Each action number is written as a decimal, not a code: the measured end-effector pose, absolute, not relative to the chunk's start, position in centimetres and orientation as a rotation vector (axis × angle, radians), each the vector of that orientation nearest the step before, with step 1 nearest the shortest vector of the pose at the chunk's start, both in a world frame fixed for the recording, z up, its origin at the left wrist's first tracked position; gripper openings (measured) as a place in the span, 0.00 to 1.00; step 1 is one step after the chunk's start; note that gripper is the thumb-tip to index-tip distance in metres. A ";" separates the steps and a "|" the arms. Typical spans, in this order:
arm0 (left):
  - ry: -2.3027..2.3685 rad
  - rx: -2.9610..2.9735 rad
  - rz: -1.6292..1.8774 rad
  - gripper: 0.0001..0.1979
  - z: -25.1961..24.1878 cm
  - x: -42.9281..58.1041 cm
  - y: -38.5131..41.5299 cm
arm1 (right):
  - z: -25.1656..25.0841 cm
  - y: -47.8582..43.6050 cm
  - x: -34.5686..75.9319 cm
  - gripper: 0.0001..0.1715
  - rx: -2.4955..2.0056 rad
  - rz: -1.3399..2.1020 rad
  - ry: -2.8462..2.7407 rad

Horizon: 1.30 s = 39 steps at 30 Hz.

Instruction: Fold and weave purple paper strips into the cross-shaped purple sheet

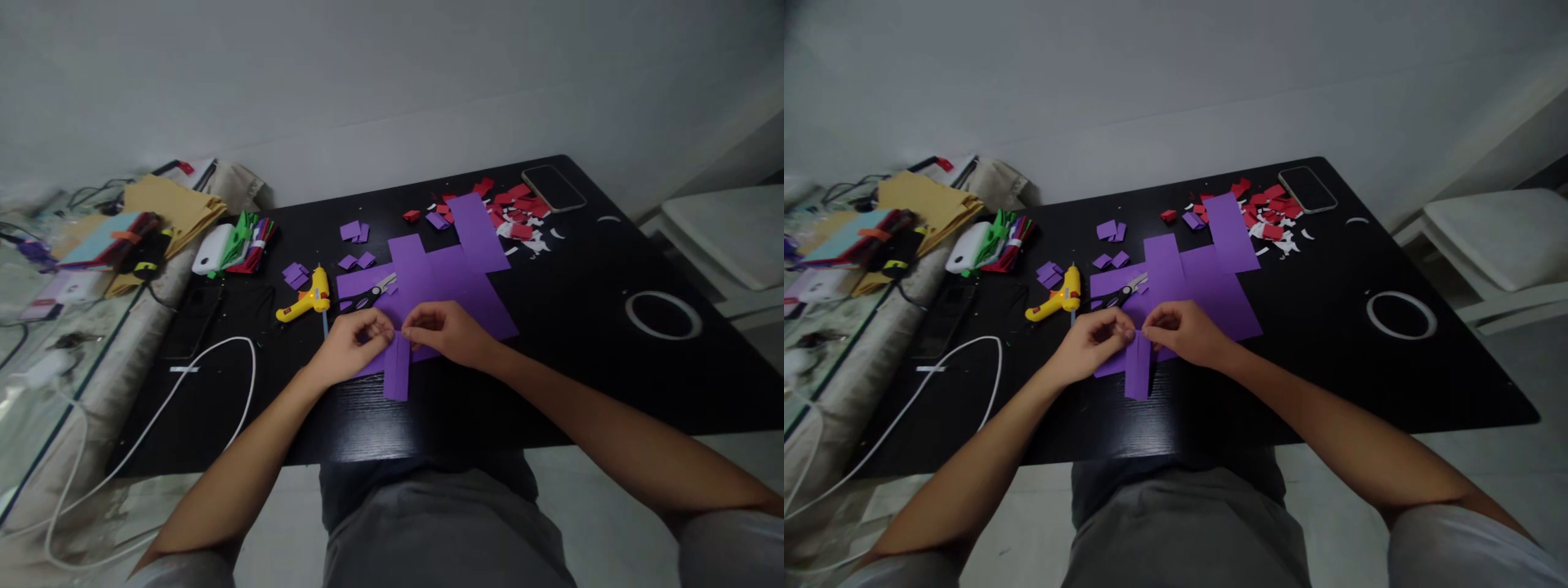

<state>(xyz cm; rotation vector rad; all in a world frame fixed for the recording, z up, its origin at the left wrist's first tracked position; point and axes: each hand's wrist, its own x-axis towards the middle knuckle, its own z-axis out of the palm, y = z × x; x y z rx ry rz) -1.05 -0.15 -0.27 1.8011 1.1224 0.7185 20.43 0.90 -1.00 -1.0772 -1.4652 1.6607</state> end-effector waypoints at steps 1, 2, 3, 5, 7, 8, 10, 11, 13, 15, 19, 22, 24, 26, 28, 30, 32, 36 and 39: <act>1.118 1.812 0.713 0.06 -0.3 -0.9 -0.2 | -1.1 0.8 20.4 0.08 -1.077 1.664 -1.471; 1.112 1.824 0.708 0.06 -0.3 -0.9 -0.3 | -1.3 0.8 20.3 0.08 -1.075 1.665 -1.477; 1.105 1.837 0.703 0.06 -0.4 -0.8 -0.3 | -1.4 0.7 20.2 0.08 -1.071 1.667 -1.481; 1.093 1.860 0.694 0.06 -0.5 -0.8 -0.3 | -1.7 0.7 20.1 0.07 -1.059 1.667 -1.491; 1.084 1.876 0.689 0.06 -0.7 -0.8 -0.3 | -1.9 0.7 20.1 0.06 -1.055 1.662 -1.509; 1.079 1.882 0.688 0.05 -0.7 -0.8 -0.3 | -1.9 0.6 20.1 0.06 -1.057 1.657 -1.519; 1.069 1.890 0.688 0.06 -0.7 -0.7 -0.4 | -1.8 0.6 20.1 0.05 -1.064 1.657 -1.537; 1.065 1.891 0.689 0.06 -0.7 -0.7 -0.4 | -1.8 0.6 20.1 0.05 -1.066 1.665 -1.544; 1.056 1.890 0.695 0.06 -0.7 -0.6 -0.4 | -1.5 0.6 20.1 0.04 -1.059 1.701 -1.547; 1.047 1.882 0.708 0.05 -0.7 -0.6 -0.4 | -1.3 0.7 20.2 0.04 -1.042 1.752 -1.536; 1.056 1.862 0.732 0.04 -0.6 -0.9 -0.2 | -1.0 1.2 20.6 0.02 -1.034 1.837 -1.530; 1.081 1.838 0.724 0.05 -0.5 -1.1 0.0 | -1.0 1.6 20.9 0.02 -1.029 1.869 -1.541; 1.093 1.822 0.715 0.05 -0.5 -1.0 0.0 | -1.1 1.7 21.0 0.02 -1.027 1.886 -1.533; 1.102 1.807 0.711 0.06 -0.5 -1.0 0.0 | -1.1 1.8 21.1 0.03 -1.044 1.895 -1.525; 1.102 1.798 0.708 0.06 -0.6 -1.0 0.0 | -1.2 1.8 21.1 0.03 -1.056 1.891 -1.528; 1.104 1.792 0.709 0.06 -0.6 -1.0 -0.1 | -1.3 1.9 21.0 0.02 -1.051 1.884 -1.535; 1.102 1.786 0.705 0.07 -0.6 -1.0 -0.1 | -1.3 1.9 21.0 0.02 -1.043 1.874 -1.538; 1.102 1.771 0.714 0.07 -0.9 -1.0 0.0 | -1.5 1.8 20.9 0.02 -1.043 1.836 -1.529; 1.115 1.753 0.736 0.07 -1.3 -1.0 0.1 | -1.7 1.8 20.7 0.03 -1.016 1.819 -1.500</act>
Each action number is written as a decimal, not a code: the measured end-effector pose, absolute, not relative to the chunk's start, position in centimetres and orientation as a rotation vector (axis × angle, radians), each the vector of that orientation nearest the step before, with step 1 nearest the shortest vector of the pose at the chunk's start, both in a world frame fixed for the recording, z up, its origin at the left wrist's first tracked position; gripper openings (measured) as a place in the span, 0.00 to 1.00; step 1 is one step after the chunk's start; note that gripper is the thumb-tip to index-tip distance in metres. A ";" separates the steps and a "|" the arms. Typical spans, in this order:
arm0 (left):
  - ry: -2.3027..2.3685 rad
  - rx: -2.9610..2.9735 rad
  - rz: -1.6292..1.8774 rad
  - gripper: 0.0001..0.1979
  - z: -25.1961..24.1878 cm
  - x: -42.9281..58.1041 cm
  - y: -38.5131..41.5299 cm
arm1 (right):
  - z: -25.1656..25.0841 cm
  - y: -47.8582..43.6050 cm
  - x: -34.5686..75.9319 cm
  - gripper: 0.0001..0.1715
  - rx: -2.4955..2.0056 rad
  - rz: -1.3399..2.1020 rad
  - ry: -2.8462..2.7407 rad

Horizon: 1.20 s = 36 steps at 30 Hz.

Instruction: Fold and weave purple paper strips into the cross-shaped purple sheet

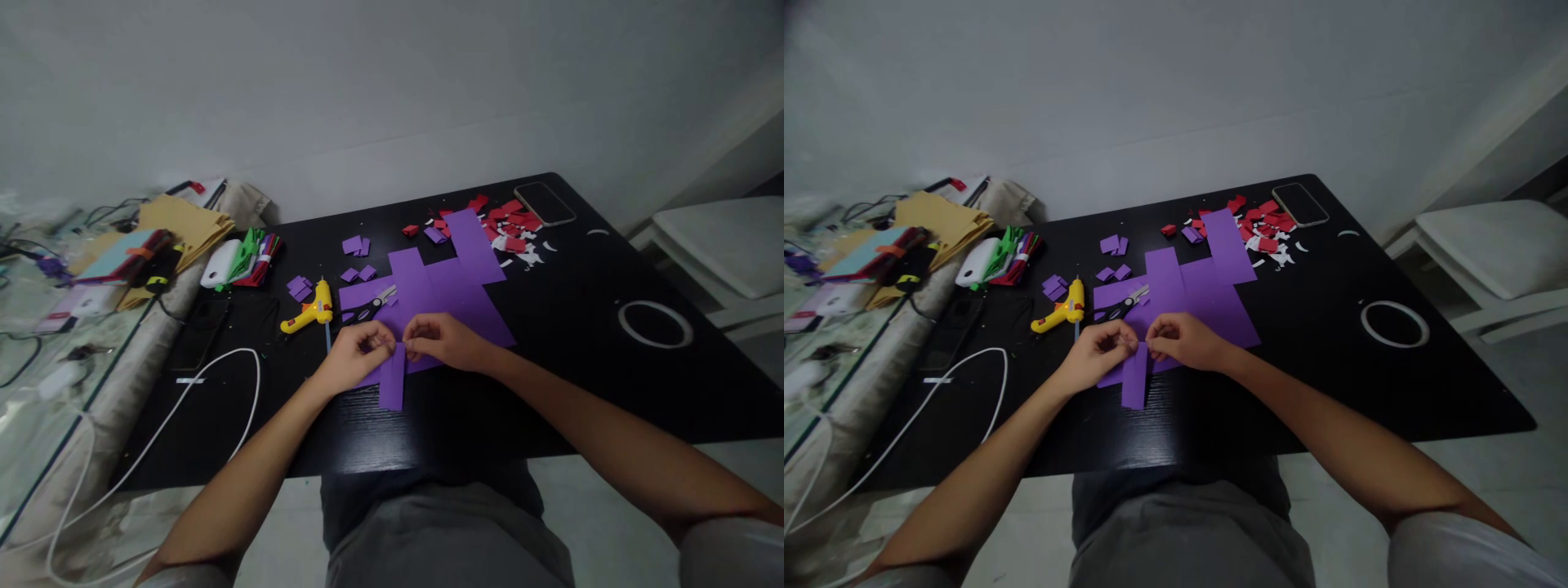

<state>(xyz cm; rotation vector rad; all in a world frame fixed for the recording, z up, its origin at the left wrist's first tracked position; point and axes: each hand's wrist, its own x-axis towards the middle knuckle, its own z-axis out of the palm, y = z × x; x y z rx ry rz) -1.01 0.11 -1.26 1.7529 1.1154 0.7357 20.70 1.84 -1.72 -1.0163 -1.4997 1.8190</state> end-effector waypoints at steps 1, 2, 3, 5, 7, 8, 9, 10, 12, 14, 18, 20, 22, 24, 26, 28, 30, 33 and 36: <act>1.115 1.750 0.742 0.07 -1.4 -1.0 0.1 | -1.8 1.8 20.7 0.04 -1.006 1.819 -1.491; 1.115 1.747 0.748 0.06 -1.4 -1.0 0.2 | -1.9 1.9 20.6 0.04 -0.997 1.819 -1.485; 1.113 1.746 0.750 0.06 -1.5 -1.0 0.2 | -2.0 1.9 20.6 0.05 -0.989 1.822 -1.485; 1.111 1.744 0.747 0.06 -1.5 -1.0 0.2 | -2.2 1.9 20.6 0.05 -0.976 1.826 -1.486; 1.112 1.741 0.743 0.06 -1.5 -1.0 0.2 | -2.3 1.9 20.7 0.04 -0.968 1.835 -1.485; 1.112 1.739 0.744 0.06 -1.5 -1.0 0.2 | -2.4 1.9 20.7 0.04 -0.965 1.841 -1.485; 1.112 1.735 0.746 0.06 -1.5 -1.0 0.2 | -2.4 1.9 20.7 0.04 -0.962 1.844 -1.484; 1.115 1.731 0.750 0.07 -1.4 -1.0 0.2 | -2.4 1.9 20.7 0.04 -0.958 1.846 -1.482; 1.119 1.721 0.756 0.07 -1.4 -1.0 0.1 | -2.4 1.9 20.7 0.05 -0.946 1.852 -1.478; 1.119 1.712 0.759 0.07 -1.3 -0.9 0.1 | -2.4 1.9 20.6 0.06 -0.936 1.860 -1.468; 1.116 1.687 0.762 0.06 -1.0 -0.9 0.1 | -2.2 1.9 20.7 0.10 -0.932 1.865 -1.461; 1.108 1.649 0.763 0.06 -0.9 -0.8 0.1 | -2.0 1.9 20.7 0.11 -0.925 1.882 -1.456; 1.081 1.597 0.764 0.06 -0.6 -0.8 0.1 | -1.8 1.9 20.8 0.13 -0.906 1.929 -1.446; 1.041 1.547 0.759 0.07 -0.4 -0.7 0.1 | -1.7 1.9 20.9 0.15 -0.873 1.988 -1.427; 1.007 1.512 0.752 0.07 -0.1 -0.7 0.1 | -1.6 1.8 20.9 0.17 -0.837 2.032 -1.408; 0.985 1.489 0.734 0.08 0.2 -0.7 0.0 | -1.5 1.8 21.0 0.19 -0.801 2.063 -1.405; 0.972 1.476 0.713 0.08 0.3 -0.8 0.0 | -1.6 1.8 21.0 0.20 -0.767 2.085 -1.419; 0.949 1.468 0.692 0.08 0.4 -0.8 0.0 | -1.6 1.8 21.1 0.20 -0.732 2.102 -1.445; 0.928 1.473 0.672 0.08 0.4 -0.9 0.0 | -1.7 1.7 21.2 0.18 -0.727 2.107 -1.460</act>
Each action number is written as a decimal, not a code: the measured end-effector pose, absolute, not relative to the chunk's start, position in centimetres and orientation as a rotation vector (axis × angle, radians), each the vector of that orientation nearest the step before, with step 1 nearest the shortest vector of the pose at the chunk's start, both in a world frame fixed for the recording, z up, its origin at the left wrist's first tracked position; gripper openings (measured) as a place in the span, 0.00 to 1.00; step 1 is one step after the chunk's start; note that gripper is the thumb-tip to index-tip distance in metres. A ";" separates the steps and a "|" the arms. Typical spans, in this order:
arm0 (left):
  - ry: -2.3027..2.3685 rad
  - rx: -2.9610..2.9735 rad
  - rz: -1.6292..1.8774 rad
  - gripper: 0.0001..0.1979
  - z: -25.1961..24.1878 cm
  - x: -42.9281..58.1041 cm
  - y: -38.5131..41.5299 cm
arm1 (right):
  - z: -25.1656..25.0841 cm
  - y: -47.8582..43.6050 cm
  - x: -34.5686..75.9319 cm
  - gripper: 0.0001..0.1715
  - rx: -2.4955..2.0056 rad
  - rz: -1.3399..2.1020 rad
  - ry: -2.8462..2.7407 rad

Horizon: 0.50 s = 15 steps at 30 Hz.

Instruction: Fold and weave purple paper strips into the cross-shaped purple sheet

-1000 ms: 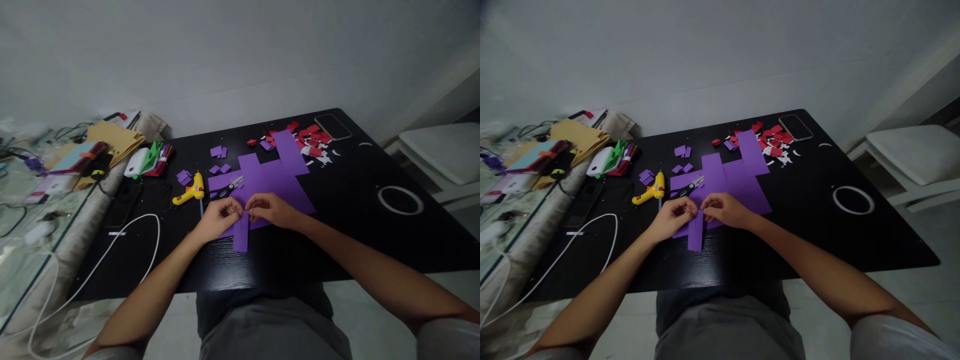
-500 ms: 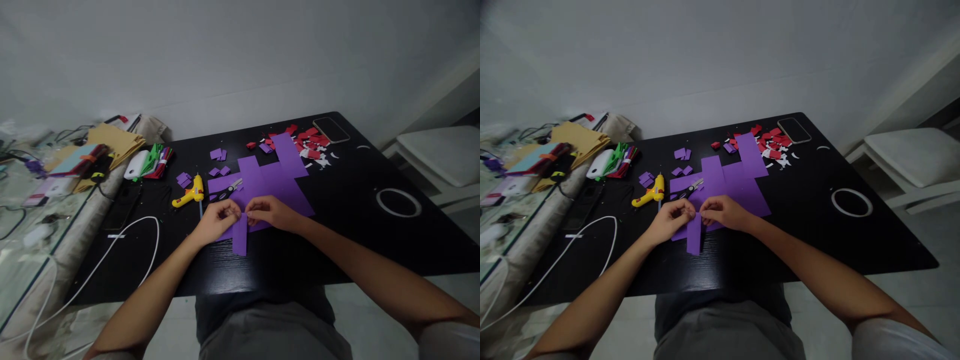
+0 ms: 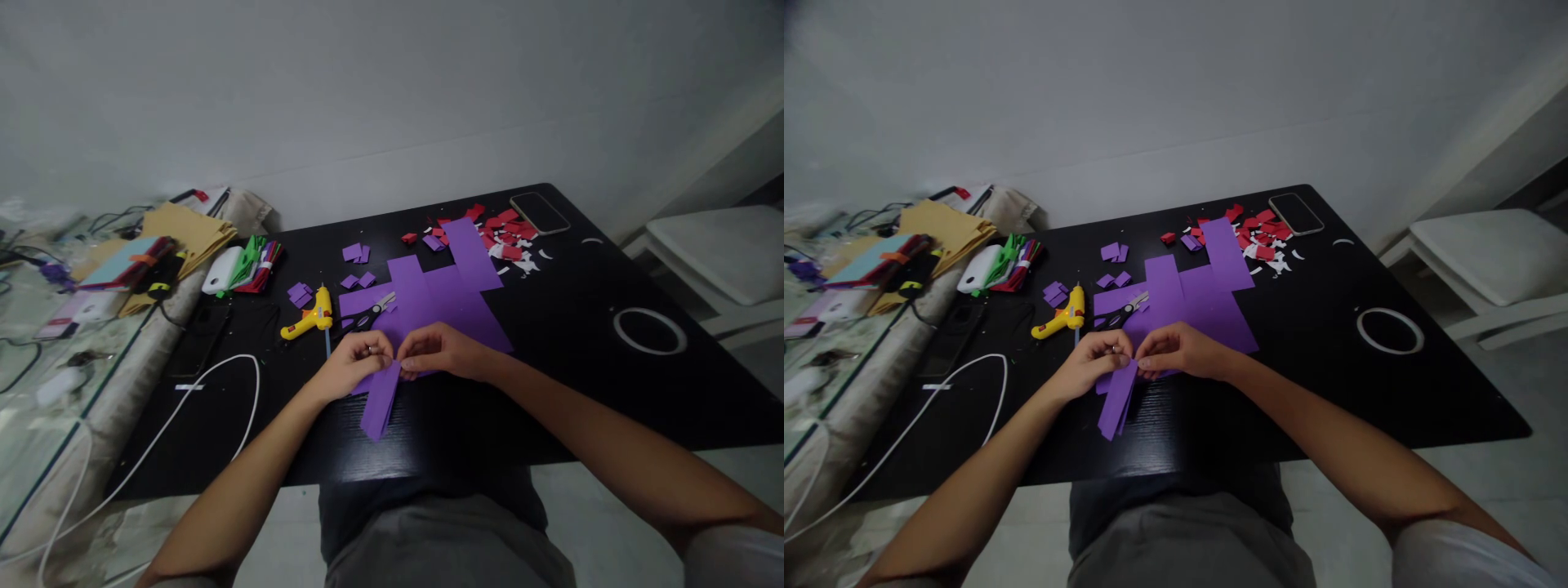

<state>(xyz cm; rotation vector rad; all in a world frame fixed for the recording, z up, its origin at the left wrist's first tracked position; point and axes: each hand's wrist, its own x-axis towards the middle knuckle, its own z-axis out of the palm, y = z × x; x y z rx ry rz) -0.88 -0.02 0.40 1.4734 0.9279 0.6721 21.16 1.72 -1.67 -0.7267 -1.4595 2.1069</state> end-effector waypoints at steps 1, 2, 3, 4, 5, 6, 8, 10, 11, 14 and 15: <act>0.926 1.478 0.667 0.08 0.4 -0.9 0.0 | -1.7 1.7 21.2 0.18 -0.727 2.109 -1.459; 0.926 1.483 0.663 0.07 0.4 -0.9 0.0 | -1.7 1.7 21.2 0.18 -0.728 2.112 -1.460; 0.928 1.489 0.661 0.07 0.4 -0.9 0.0 | -1.7 1.7 21.2 0.18 -0.729 2.113 -1.459; 0.929 1.498 0.663 0.07 0.3 -1.0 0.0 | -1.6 1.7 21.2 0.18 -0.732 2.113 -1.459; 0.929 1.507 0.664 0.07 0.3 -1.0 0.0 | -1.6 1.6 21.1 0.18 -0.734 2.112 -1.460; 0.926 1.516 0.663 0.07 0.3 -1.0 0.0 | -1.6 1.6 21.1 0.18 -0.733 2.112 -1.463; 0.918 1.529 0.649 0.07 0.2 -1.1 0.0 | -1.6 1.6 21.1 0.18 -0.726 2.114 -1.467; 0.912 1.537 0.626 0.07 0.2 -1.2 0.0 | -1.6 1.7 21.2 0.18 -0.721 2.115 -1.477; 0.912 1.542 0.616 0.07 0.2 -1.3 0.0 | -1.6 1.7 21.2 0.18 -0.719 2.118 -1.482; 0.901 1.552 0.595 0.07 0.2 -1.3 -0.1 | -1.6 1.7 21.2 0.18 -0.715 2.125 -1.508; 0.894 1.551 0.591 0.07 0.2 -1.3 -0.1 | -1.6 1.7 21.2 0.17 -0.714 2.127 -1.518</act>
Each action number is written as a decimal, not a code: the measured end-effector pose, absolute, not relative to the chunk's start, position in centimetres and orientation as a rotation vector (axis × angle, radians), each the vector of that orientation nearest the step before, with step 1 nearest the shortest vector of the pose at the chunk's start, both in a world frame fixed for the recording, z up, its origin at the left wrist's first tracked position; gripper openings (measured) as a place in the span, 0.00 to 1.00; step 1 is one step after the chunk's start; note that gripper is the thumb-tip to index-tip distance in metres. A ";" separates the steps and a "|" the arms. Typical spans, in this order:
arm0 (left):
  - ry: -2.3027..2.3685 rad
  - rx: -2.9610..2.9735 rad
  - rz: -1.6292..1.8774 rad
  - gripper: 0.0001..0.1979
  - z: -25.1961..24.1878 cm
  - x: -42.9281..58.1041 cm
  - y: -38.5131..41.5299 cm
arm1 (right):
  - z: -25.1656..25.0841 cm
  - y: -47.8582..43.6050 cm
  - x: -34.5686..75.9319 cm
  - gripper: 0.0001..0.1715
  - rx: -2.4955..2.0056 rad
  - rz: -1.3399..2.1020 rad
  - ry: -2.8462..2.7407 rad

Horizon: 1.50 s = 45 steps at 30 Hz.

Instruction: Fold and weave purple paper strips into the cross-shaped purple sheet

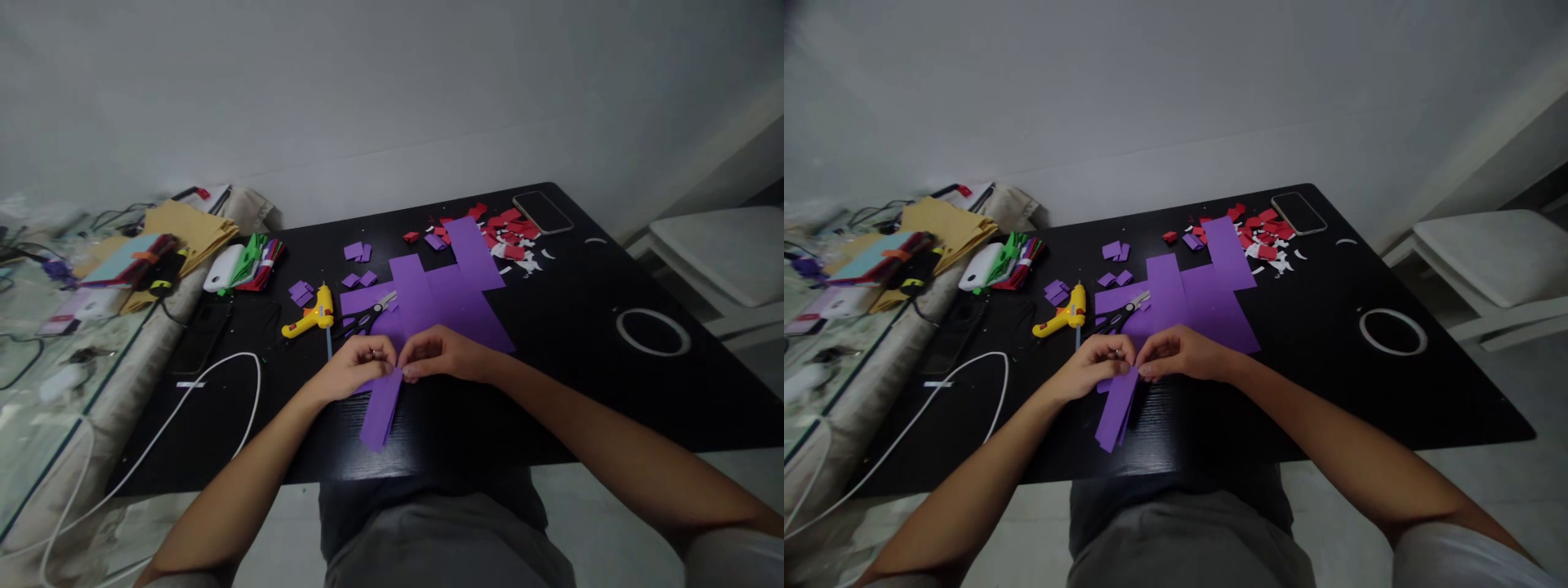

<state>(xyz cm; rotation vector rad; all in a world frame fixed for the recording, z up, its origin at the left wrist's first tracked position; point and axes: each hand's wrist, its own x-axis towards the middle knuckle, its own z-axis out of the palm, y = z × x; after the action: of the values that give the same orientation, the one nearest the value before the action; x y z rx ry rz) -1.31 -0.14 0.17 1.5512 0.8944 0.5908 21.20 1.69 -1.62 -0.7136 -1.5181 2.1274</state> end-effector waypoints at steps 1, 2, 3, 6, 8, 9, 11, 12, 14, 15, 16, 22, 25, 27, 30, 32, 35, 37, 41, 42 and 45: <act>0.886 1.550 0.587 0.07 0.1 -1.3 -0.2 | -1.6 1.7 21.2 0.17 -0.712 2.130 -1.528; 0.879 1.550 0.587 0.07 0.1 -1.3 -0.2 | -1.6 1.7 21.2 0.17 -0.710 2.130 -1.534; 0.873 1.553 0.587 0.07 0.1 -1.4 -0.2 | -1.6 1.7 21.2 0.17 -0.710 2.129 -1.536; 0.878 1.565 0.585 0.06 0.0 -1.4 -0.2 | -1.6 1.7 21.2 0.17 -0.715 2.125 -1.534; 0.891 1.567 0.579 0.06 0.0 -1.4 -0.2 | -1.7 1.7 21.2 0.16 -0.717 2.119 -1.531; 0.894 1.566 0.578 0.06 0.0 -1.4 -0.2 | -1.8 1.8 21.2 0.17 -0.714 2.118 -1.529; 0.892 1.563 0.585 0.07 0.1 -1.3 -0.2 | -1.8 1.8 21.2 0.17 -0.709 2.122 -1.523; 0.892 1.559 0.592 0.07 0.1 -1.3 -0.2 | -1.8 1.7 21.2 0.17 -0.711 2.124 -1.522; 0.903 1.544 0.612 0.07 0.2 -1.2 -0.1 | -1.7 1.7 21.2 0.17 -0.725 2.123 -1.516; 0.912 1.538 0.623 0.07 0.3 -1.1 -0.1 | -1.7 1.7 21.2 0.18 -0.732 2.120 -1.508; 0.923 1.533 0.637 0.07 0.3 -1.1 -0.1 | -1.6 1.7 21.2 0.18 -0.739 2.117 -1.498; 0.947 1.504 0.697 0.07 0.3 -0.9 -0.1 | -1.6 1.8 21.1 0.19 -0.774 2.097 -1.432; 0.985 1.501 0.716 0.08 0.2 -0.8 -0.1 | -1.6 1.8 21.0 0.19 -0.817 2.056 -1.426; 1.015 1.510 0.722 0.09 0.2 -0.8 0.0 | -1.6 1.8 21.0 0.19 -0.849 2.028 -1.429; 1.025 1.521 0.731 0.09 0.1 -0.8 0.1 | -1.5 1.8 21.0 0.18 -0.876 1.996 -1.435; 1.025 1.527 0.741 0.08 0.1 -0.7 0.1 | -1.4 1.8 21.0 0.17 -0.884 1.977 -1.444; 1.040 1.524 0.765 0.08 -0.1 -0.7 0.1 | -1.4 1.8 21.0 0.15 -0.901 1.948 -1.452; 1.050 1.511 0.779 0.07 -0.3 -0.7 0.1 | -1.4 1.8 21.0 0.15 -0.908 1.941 -1.442; 1.050 1.472 0.788 0.09 -0.3 -0.6 0.1 | -1.3 1.8 21.0 0.15 -0.900 1.954 -1.427; 1.048 1.466 0.790 0.09 -0.3 -0.6 0.1 | -1.3 1.8 21.0 0.14 -0.899 1.959 -1.429; 1.047 1.458 0.796 0.09 -0.3 -0.6 0.1 | -1.4 1.8 21.0 0.14 -0.899 1.970 -1.432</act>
<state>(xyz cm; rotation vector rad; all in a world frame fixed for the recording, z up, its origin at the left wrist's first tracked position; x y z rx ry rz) -0.63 0.15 -0.30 1.4582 1.0474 0.7956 21.04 1.80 -1.40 -0.8986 -1.4317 1.9695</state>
